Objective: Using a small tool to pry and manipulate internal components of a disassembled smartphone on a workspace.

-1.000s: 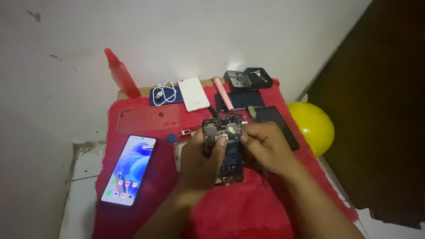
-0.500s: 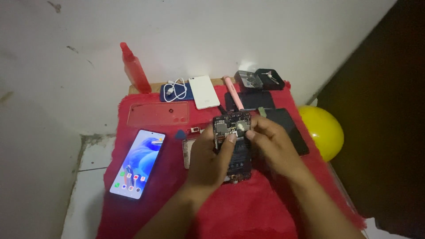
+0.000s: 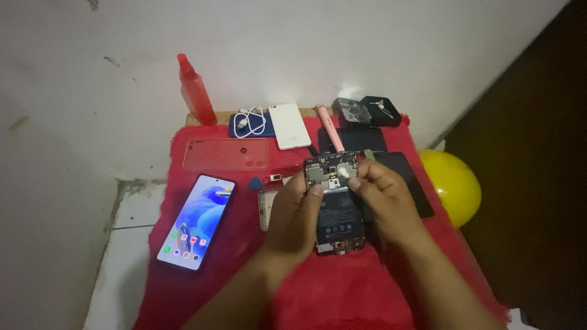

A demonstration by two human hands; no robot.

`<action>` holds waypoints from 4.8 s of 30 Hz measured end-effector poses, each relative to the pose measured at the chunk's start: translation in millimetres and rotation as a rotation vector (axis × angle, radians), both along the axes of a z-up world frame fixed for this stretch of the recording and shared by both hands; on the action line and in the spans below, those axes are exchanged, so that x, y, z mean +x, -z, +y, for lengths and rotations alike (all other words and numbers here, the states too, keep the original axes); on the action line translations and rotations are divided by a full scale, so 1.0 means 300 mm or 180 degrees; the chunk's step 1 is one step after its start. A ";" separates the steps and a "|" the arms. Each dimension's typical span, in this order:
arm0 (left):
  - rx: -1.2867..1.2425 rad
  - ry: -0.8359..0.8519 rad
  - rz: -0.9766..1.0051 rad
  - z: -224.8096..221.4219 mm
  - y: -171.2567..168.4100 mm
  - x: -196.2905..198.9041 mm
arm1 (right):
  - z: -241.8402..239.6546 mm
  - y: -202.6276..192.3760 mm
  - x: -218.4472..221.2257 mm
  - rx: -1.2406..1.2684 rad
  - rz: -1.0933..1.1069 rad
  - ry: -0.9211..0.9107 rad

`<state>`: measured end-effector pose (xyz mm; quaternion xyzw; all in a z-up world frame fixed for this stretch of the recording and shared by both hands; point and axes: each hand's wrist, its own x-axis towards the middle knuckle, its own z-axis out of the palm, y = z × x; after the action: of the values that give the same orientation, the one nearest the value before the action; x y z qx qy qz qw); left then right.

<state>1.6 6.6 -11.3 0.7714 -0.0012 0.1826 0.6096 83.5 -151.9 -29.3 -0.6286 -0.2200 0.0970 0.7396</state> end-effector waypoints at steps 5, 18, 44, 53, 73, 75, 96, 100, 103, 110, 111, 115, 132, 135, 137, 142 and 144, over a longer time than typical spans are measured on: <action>0.0014 -0.0033 0.0091 0.000 -0.005 -0.005 | -0.011 0.013 0.017 -0.0092 -0.0200 0.0009; -0.0162 0.0106 -0.0088 -0.016 -0.059 -0.026 | 0.013 -0.069 -0.035 -0.0319 -0.0323 0.0152; -0.4259 -0.0587 -0.1188 0.275 -0.139 -0.014 | -0.091 -0.113 0.056 -0.3278 -0.1510 0.1387; -0.4447 -0.0245 -0.0767 0.223 -0.155 -0.017 | -0.100 -0.115 0.056 -0.3880 -0.1708 -0.0527; -0.4472 0.0063 0.0194 0.067 -0.127 -0.014 | -0.106 -0.049 0.054 -0.0591 0.0992 -0.0423; -0.4380 0.0384 0.0311 0.061 -0.122 -0.020 | -0.101 -0.050 0.047 -0.0478 0.1001 -0.0343; -0.4049 0.0388 0.0318 0.067 -0.115 -0.006 | -0.048 -0.030 -0.023 -0.1150 -0.0715 0.1384; -0.3987 0.0371 0.0317 0.062 -0.120 -0.002 | -0.060 0.014 -0.021 -0.0638 -0.1015 0.1169; -0.3881 0.0227 0.0411 0.062 -0.099 0.010 | -0.051 -0.011 -0.039 -0.1269 -0.0805 0.1579; -0.4207 0.0433 0.0202 0.068 -0.071 0.015 | -0.007 -0.099 -0.080 -0.1523 -0.0988 0.0416; -0.4231 0.0444 0.0076 0.071 -0.061 0.020 | -0.002 -0.102 -0.083 -0.1659 -0.1721 0.0120; -0.4146 0.0290 0.0295 0.065 -0.048 0.017 | 0.000 -0.094 -0.097 -0.2068 -0.2511 -0.0127; -0.3858 0.0380 0.0323 0.079 -0.077 -0.010 | 0.021 -0.085 -0.130 -0.1758 -0.3116 -0.0243; -0.3880 0.0205 -0.0038 0.080 -0.095 -0.009 | -0.004 -0.081 -0.120 -0.1031 -0.2273 -0.0139; -0.3937 0.0251 -0.0048 0.079 -0.102 -0.015 | 0.001 -0.090 -0.119 -0.0958 -0.1529 0.0105; -0.4195 0.0324 -0.0010 0.072 -0.083 -0.005 | 0.002 -0.080 -0.081 -0.0930 0.0085 0.0679; -0.3907 0.0193 -0.0152 0.066 -0.090 -0.015 | 0.001 -0.079 -0.088 -0.0559 0.0464 0.0485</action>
<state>-2.7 26.4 15.7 0.2750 0.0687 0.1497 0.9472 57.0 -151.8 -5.7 -0.6971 -0.1080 0.1048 0.7010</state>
